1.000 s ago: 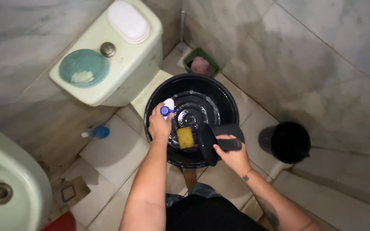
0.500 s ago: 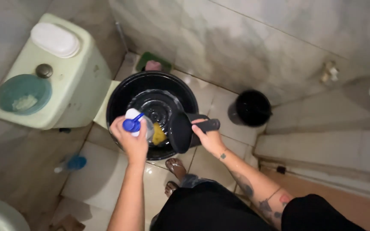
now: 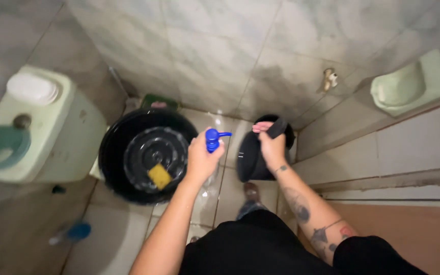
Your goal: Clean the bathroom sink and surfaces using water and detergent.
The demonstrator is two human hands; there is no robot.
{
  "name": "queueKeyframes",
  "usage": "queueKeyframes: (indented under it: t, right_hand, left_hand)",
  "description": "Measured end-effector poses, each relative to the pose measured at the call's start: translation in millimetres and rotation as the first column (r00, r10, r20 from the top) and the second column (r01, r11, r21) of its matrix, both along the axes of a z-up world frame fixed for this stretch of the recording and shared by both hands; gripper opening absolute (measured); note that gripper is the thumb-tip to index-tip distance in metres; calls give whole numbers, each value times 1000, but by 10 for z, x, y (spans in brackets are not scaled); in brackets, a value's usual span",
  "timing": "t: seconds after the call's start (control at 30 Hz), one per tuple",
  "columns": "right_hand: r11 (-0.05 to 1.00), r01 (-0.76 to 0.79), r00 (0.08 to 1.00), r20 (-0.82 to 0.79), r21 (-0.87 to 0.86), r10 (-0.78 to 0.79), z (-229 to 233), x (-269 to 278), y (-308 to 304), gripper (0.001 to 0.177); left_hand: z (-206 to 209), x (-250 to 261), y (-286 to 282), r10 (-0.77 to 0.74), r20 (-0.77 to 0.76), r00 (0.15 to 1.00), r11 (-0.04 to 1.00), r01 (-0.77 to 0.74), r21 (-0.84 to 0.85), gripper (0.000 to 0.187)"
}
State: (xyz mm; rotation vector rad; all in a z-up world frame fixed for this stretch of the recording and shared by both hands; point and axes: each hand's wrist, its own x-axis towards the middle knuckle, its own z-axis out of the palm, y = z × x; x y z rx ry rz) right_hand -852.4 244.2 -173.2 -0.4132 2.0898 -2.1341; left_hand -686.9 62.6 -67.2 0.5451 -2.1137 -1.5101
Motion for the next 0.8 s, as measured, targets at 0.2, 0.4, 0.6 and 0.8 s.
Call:
queueKeyframes:
  t: [0.2, 0.4, 0.6, 0.8]
  right_hand:
    - [961, 265, 916, 332, -77, -226, -705, -1607, 925, 10]
    - [894, 424, 798, 406, 146, -445, -1596, -3006, 1827, 10]
    - [883, 430, 772, 429, 191, -469, -1524, -3853, 1909, 16]
    - [850, 415, 805, 304, 325, -509, -1595, -3978, 1787, 9]
  left_hand:
    - [-442, -1209, 522, -206, -71, 976, 978, 202, -57, 28]
    - [-631, -2509, 1198, -276, 53, 960, 961, 277, -7, 26]
    - [-907, -3434, 1574, -269, 125, 955, 955, 281, -91, 27]
    - [-1199, -3840, 1715, -252, 192, 948, 953, 278, -120, 29]
